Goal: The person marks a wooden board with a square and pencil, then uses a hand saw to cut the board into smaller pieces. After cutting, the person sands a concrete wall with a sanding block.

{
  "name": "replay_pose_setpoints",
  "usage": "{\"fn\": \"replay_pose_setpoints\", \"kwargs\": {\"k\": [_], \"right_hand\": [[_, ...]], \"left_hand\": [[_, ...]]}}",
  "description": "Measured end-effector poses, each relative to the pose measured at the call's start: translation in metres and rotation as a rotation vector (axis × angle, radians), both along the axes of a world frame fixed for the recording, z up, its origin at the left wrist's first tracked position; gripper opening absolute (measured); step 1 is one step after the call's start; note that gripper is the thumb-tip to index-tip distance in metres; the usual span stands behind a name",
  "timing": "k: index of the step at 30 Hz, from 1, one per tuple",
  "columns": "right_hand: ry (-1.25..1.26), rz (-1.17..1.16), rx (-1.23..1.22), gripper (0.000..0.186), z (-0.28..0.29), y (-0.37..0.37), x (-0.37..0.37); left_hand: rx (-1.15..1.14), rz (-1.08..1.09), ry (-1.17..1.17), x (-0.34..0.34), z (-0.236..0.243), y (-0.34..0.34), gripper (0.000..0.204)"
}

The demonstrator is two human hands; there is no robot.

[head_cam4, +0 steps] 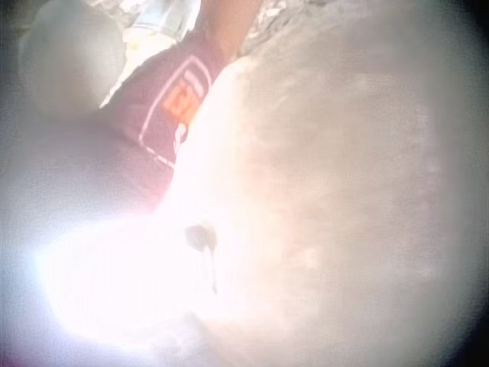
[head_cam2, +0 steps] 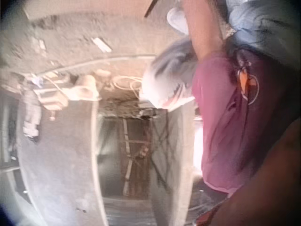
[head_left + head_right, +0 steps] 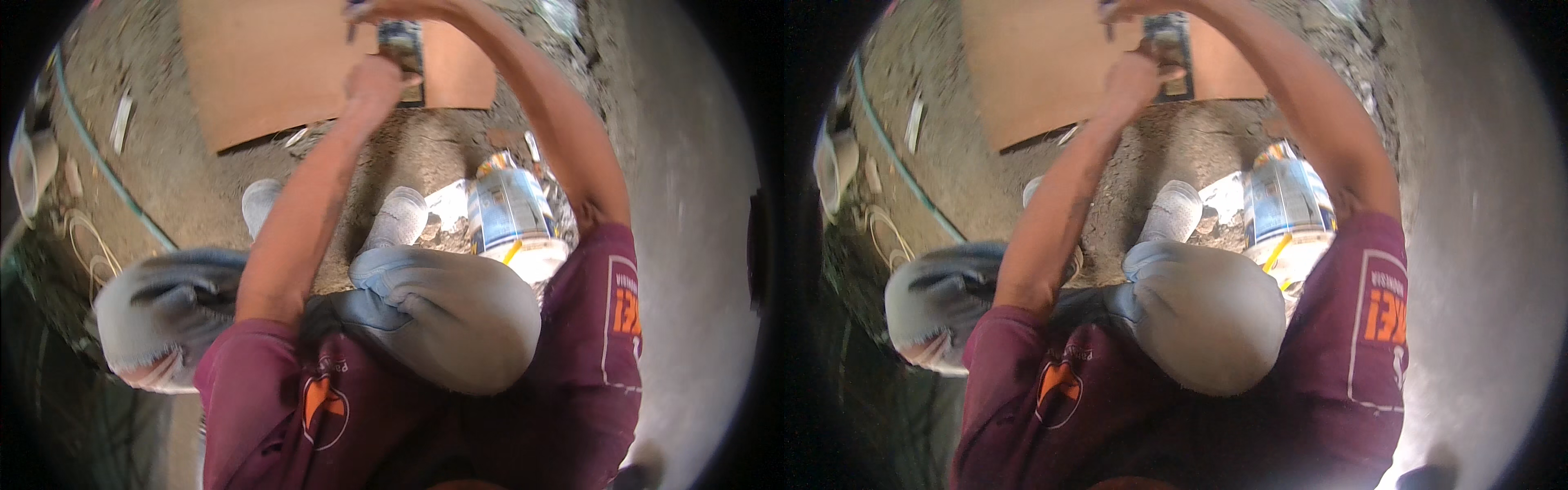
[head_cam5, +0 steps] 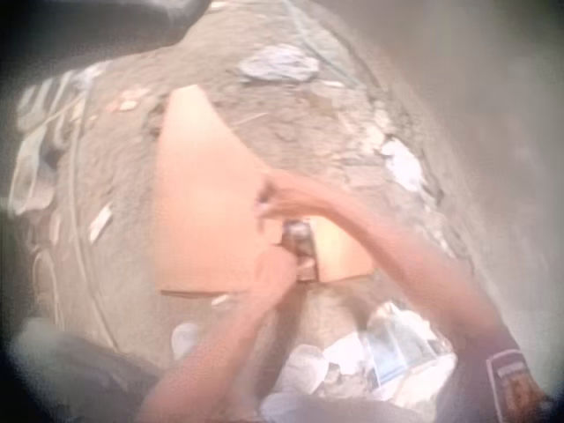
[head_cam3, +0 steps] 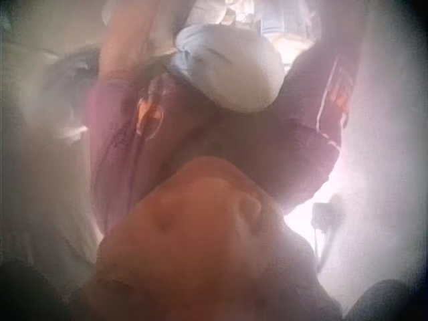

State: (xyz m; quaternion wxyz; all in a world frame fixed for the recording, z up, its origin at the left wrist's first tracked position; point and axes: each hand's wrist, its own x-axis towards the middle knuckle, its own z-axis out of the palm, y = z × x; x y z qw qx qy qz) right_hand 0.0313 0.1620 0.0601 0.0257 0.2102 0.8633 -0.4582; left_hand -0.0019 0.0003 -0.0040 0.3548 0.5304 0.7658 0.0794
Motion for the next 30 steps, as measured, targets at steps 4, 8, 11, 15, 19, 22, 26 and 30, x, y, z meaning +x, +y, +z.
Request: {"fn": "replay_pose_setpoints", "kwargs": {"k": [4,8,11,15,19,22,26,30], "right_hand": [[-0.209,-0.12,0.003,0.052,0.089,0.012,0.018],[-0.145,-0.06,-0.162,0.034,0.121,-0.02,0.088],[-0.073,-0.191,-0.191,0.017,0.071,-0.098,0.126],[-0.298,-0.033,0.224,0.034,0.033,-0.176,0.106],[0.09,-0.024,0.383,0.041,-0.057,-0.224,0.105],[0.18,-0.482,-0.176,0.036,-0.07,-0.223,0.06],[0.111,-0.77,-0.094,0.034,-0.037,-0.198,0.038],[0.013,-0.652,0.085,0.042,-0.008,-0.179,0.026]], "left_hand": [[-0.151,-0.15,-0.032,-0.02,-0.003,0.023,0.074],[-0.448,-0.329,0.057,-0.043,0.025,0.042,0.07],[-0.365,-0.424,0.055,-0.024,0.039,0.065,0.063],[-0.153,-0.463,0.175,-0.019,0.031,0.066,0.043],[-0.186,-0.265,0.295,0.01,0.022,0.064,0.023],[-0.169,-0.314,0.417,0.024,0.051,0.066,0.019],[-0.355,-0.421,0.381,0.056,0.048,0.094,0.019],[-0.322,-0.446,0.466,0.05,0.027,0.092,0.02]]}}
